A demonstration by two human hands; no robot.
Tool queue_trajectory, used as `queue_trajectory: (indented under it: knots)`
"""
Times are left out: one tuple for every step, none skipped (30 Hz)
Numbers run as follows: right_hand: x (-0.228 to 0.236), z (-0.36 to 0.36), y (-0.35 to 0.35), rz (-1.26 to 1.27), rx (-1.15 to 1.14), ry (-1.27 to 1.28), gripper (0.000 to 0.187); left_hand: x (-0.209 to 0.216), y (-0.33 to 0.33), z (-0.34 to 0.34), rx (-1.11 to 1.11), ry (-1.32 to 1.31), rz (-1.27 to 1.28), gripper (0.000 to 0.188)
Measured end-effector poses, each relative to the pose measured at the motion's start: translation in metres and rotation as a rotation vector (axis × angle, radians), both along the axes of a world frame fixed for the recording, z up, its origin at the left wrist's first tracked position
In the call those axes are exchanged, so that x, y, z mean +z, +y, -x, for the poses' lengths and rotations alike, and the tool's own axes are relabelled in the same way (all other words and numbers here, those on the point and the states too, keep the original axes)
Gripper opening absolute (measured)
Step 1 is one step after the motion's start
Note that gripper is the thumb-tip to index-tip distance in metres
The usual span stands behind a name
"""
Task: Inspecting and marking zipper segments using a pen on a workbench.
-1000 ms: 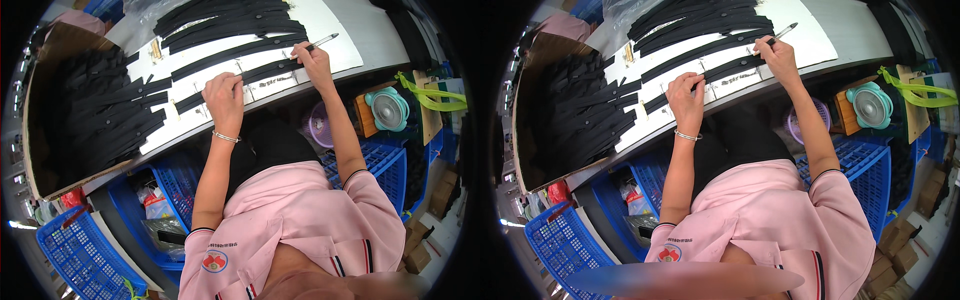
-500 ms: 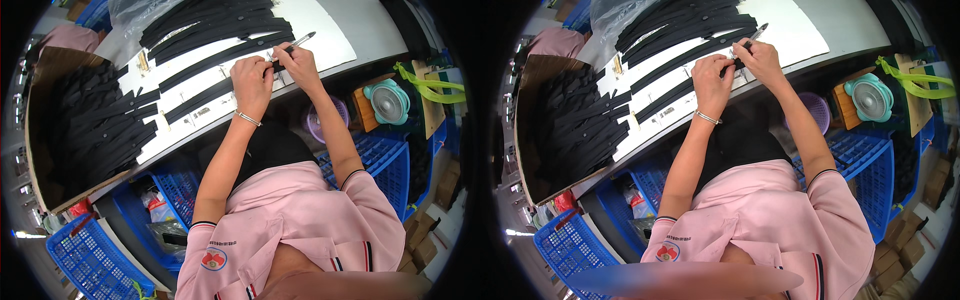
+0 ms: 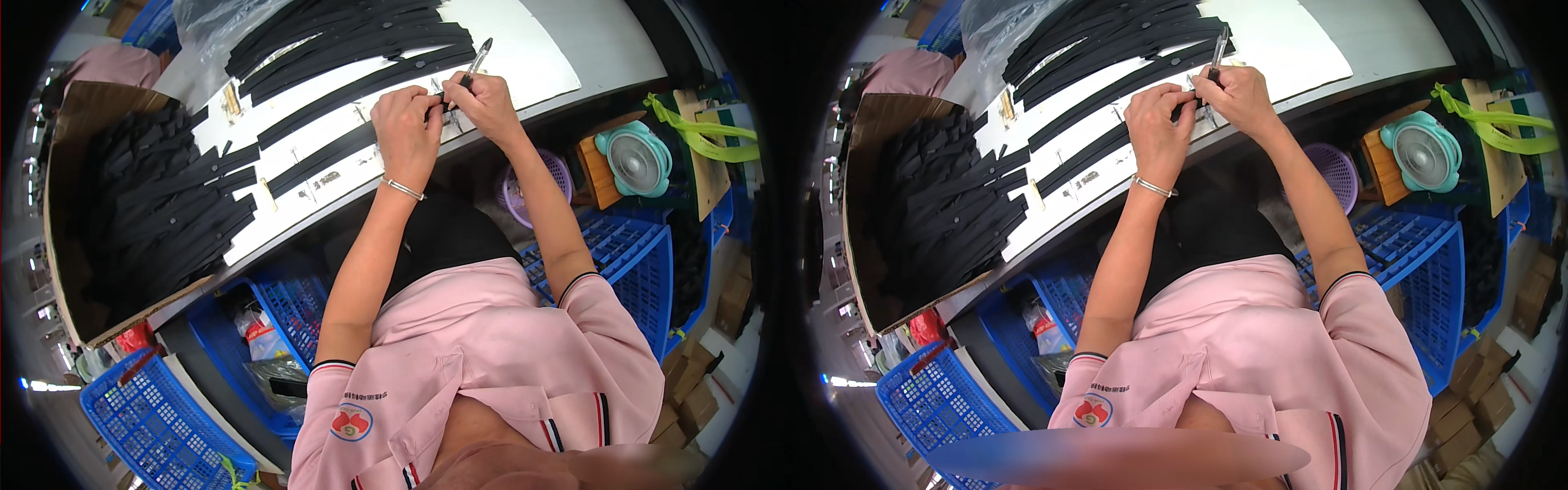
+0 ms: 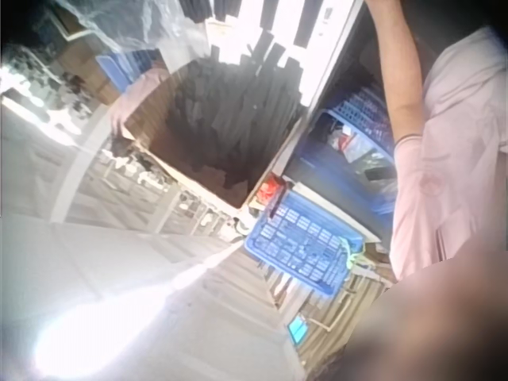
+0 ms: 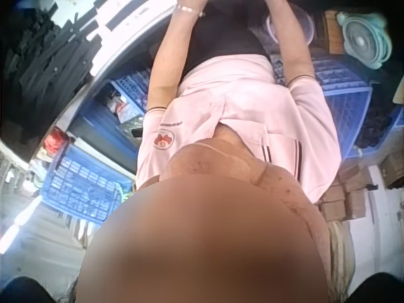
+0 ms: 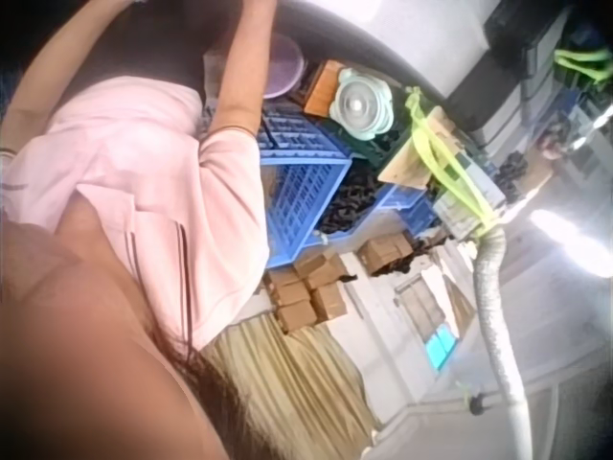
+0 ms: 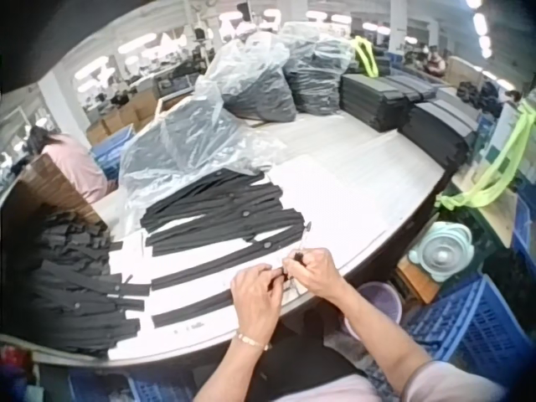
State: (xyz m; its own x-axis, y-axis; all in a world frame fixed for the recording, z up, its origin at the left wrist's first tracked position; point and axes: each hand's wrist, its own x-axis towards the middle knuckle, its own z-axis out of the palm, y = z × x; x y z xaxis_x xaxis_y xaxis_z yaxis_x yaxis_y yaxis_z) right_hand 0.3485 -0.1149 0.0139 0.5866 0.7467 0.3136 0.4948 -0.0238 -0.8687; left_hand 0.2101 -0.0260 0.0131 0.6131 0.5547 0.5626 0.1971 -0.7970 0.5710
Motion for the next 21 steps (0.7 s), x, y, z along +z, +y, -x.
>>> queue_trajectory:
  knots:
    - [0.001,0.001,0.001,0.0,0.01,0.0,0.028,0.0,0.0,0.001,0.004,-0.01,-0.002,0.008]
    - [0.003,0.002,0.001,0.033,-0.002,-0.044,0.028,0.0,0.001,0.002,0.01,-0.021,-0.006,0.008]
    - [0.003,0.003,0.002,0.064,-0.011,-0.087,0.028,0.0,0.001,0.002,0.025,-0.02,-0.007,0.008]
    - [-0.001,0.001,0.003,0.026,0.005,-0.056,0.027,0.001,0.002,0.002,0.001,-0.026,-0.012,0.008]
    - [-0.005,0.0,0.004,-0.013,0.03,-0.02,0.027,0.0,0.004,0.005,-0.013,-0.027,-0.019,0.008]
    - [-0.007,-0.002,0.002,0.01,0.04,0.0,0.026,-0.001,0.006,0.004,-0.02,-0.06,-0.036,0.009]
    - [-0.009,-0.003,0.0,0.003,0.05,0.098,0.022,-0.001,0.006,0.007,-0.053,-0.046,0.002,0.014]
    - [-0.008,-0.004,-0.005,-0.043,0.081,0.226,0.02,0.0,0.005,0.009,-0.053,-0.075,0.045,0.017]
    - [0.004,0.0,-0.007,0.018,0.046,0.22,0.021,0.004,0.005,0.016,-0.048,-0.102,0.086,0.021]
    - [0.002,0.0,-0.009,-0.043,0.029,0.22,0.021,0.01,0.009,0.026,-0.032,-0.074,0.056,0.026]
    - [0.001,0.003,-0.006,-0.105,0.017,0.224,0.022,0.011,0.02,0.039,-0.012,-0.067,0.046,0.026]
    - [0.002,0.006,-0.003,-0.113,0.036,0.232,0.022,0.012,0.033,0.057,0.074,-0.018,-0.06,0.028]
    - [0.009,0.009,-0.001,-0.085,0.036,0.196,0.021,0.013,0.047,0.076,0.155,0.031,-0.165,0.031]
    - [0.012,0.01,0.0,-0.055,0.023,0.156,0.021,0.013,0.063,0.095,0.204,0.081,-0.17,0.036]
    - [0.013,0.011,0.002,-0.06,0.022,0.161,0.021,0.014,0.079,0.116,0.252,0.131,-0.175,0.041]
    - [0.012,0.013,0.004,-0.011,-0.002,0.073,0.021,0.014,0.096,0.137,0.318,0.192,-0.194,0.046]
    - [0.013,0.014,0.005,0.039,-0.029,-0.018,0.021,0.015,0.112,0.157,0.381,0.25,-0.21,0.05]
    - [0.013,0.015,0.007,0.039,-0.034,-0.017,0.021,0.014,0.126,0.175,0.424,0.319,-0.204,0.049]
    - [0.014,0.017,0.01,0.083,-0.046,-0.214,0.024,0.014,0.14,0.191,0.47,0.389,-0.201,0.048]
    - [0.014,0.018,0.013,0.127,-0.058,-0.411,0.028,0.015,0.15,0.203,0.513,0.431,-0.177,0.048]
    - [0.013,0.018,0.016,0.173,-0.071,-0.608,0.033,0.014,0.159,0.211,0.556,0.473,-0.152,0.047]
